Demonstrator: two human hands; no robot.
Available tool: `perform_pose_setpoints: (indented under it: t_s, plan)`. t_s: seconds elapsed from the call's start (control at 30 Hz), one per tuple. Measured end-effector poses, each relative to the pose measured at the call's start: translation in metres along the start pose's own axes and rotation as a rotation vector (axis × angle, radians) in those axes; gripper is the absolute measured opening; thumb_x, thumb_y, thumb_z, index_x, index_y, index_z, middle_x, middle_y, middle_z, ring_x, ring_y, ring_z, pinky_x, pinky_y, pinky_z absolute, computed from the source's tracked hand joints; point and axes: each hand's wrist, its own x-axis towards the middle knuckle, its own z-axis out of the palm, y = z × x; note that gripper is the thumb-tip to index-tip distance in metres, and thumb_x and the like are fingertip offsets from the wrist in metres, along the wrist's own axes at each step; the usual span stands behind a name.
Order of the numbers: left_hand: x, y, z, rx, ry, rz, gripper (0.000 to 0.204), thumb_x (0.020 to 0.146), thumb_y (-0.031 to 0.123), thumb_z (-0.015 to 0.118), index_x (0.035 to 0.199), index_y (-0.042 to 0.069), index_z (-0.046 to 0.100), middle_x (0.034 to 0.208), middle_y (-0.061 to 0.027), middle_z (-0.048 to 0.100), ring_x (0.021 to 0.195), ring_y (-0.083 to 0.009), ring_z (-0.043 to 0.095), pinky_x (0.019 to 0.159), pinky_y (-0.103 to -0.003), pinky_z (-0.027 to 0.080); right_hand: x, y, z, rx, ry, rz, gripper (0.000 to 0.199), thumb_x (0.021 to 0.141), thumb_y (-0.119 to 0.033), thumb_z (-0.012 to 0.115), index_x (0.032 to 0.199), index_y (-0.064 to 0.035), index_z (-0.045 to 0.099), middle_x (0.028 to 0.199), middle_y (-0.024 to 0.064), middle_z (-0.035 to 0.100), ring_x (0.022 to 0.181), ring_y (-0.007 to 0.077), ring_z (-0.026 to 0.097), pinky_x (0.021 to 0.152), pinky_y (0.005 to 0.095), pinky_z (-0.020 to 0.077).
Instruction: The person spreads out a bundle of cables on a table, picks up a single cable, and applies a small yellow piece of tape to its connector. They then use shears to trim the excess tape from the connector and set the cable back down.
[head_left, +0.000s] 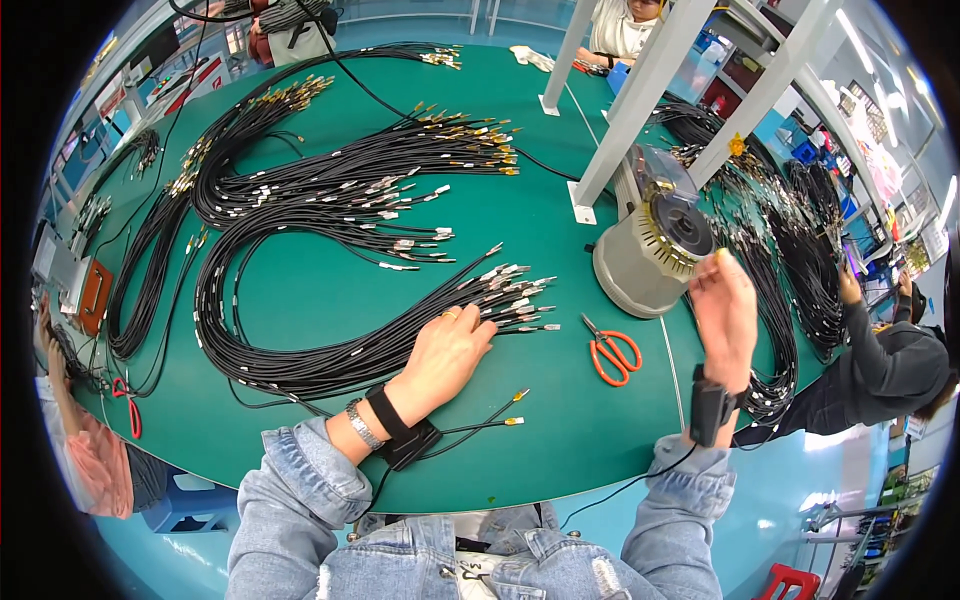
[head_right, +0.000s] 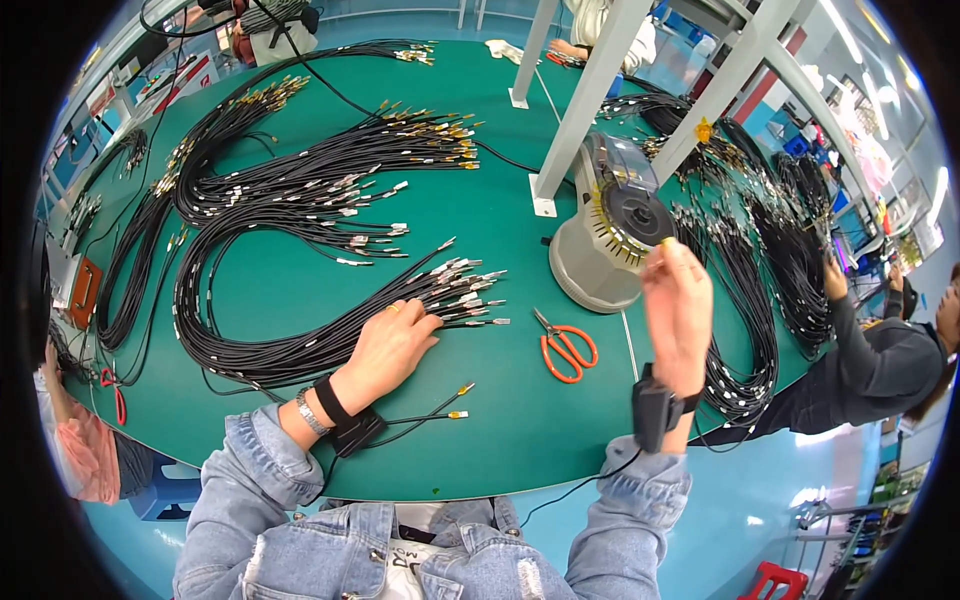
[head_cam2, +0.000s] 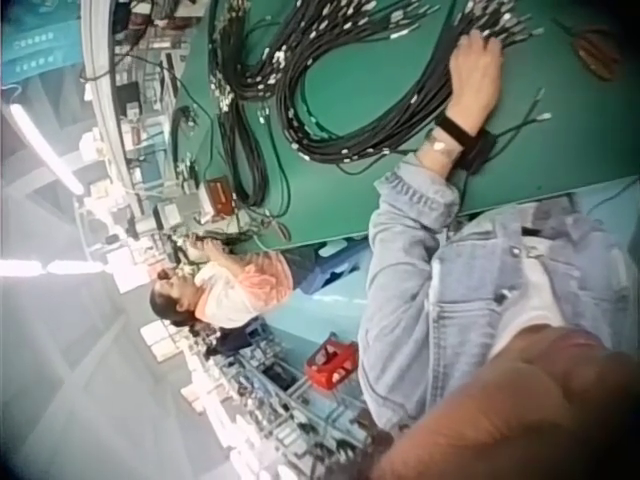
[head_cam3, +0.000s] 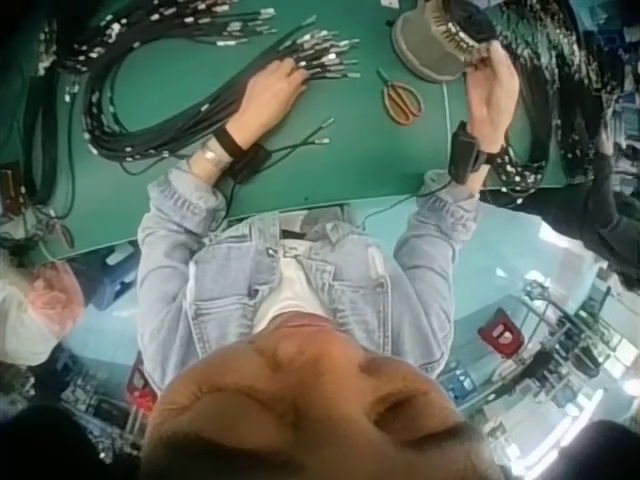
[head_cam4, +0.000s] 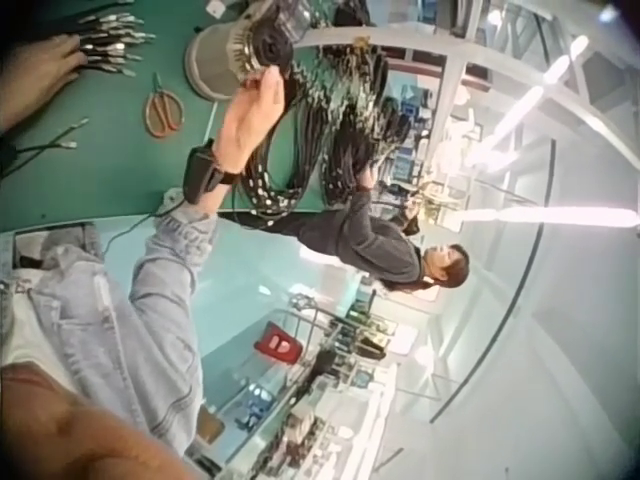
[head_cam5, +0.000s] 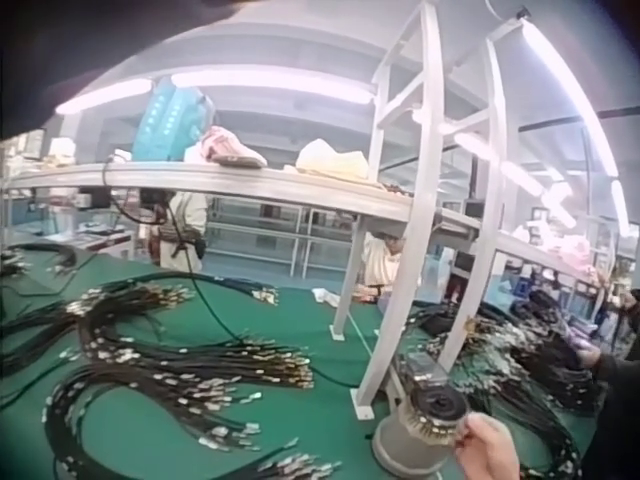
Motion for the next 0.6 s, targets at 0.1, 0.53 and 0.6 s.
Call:
perform_pose_setpoints:
  t_s: [0.1, 0.53, 0.6]
  plan:
    - [0.012, 0.002, 0.009, -0.015, -0.003, 0.033, 0.018, 0.072, 0.008, 0.066, 0.085, 0.005, 0.055, 0.081, -0.0081, 0.049, 0.076, -0.025, 0.052, 0.066, -0.036, 0.045, -0.03, 0.021, 0.039, 0.042, -0.132, 0.026, 0.014, 0.09, -0.018, 0.056, 0.081, -0.0063, 0.056, 0.076, 0.0009, 0.052, 0.074, 0.0124, 0.048, 0.072, 0.0275, 0.0386]
    - [0.015, 0.027, -0.024, -0.83, 0.163, -0.266, 0.011, 0.082, 0.005, 0.063, 0.09, -0.001, 0.058, 0.077, -0.0096, 0.062, 0.063, -0.017, 0.059, 0.053, -0.027, 0.045, -0.105, 0.105, 0.086, 0.007, -0.183, 0.15, 0.01, 0.088, -0.01, 0.059, 0.082, -0.0019, 0.054, 0.084, 0.0035, 0.053, 0.079, 0.0126, 0.048, 0.076, 0.0265, 0.0383]
    - [0.015, 0.03, -0.033, -0.835, 0.161, -0.233, 0.012, 0.082, 0.005, 0.062, 0.092, -0.001, 0.059, 0.076, -0.0097, 0.063, 0.06, -0.0153, 0.059, 0.051, -0.025, 0.045, -0.108, 0.107, 0.088, -0.003, -0.176, 0.143, 0.011, 0.087, -0.01, 0.059, 0.083, -0.0017, 0.054, 0.085, 0.0037, 0.053, 0.08, 0.0125, 0.048, 0.076, 0.0262, 0.0381]
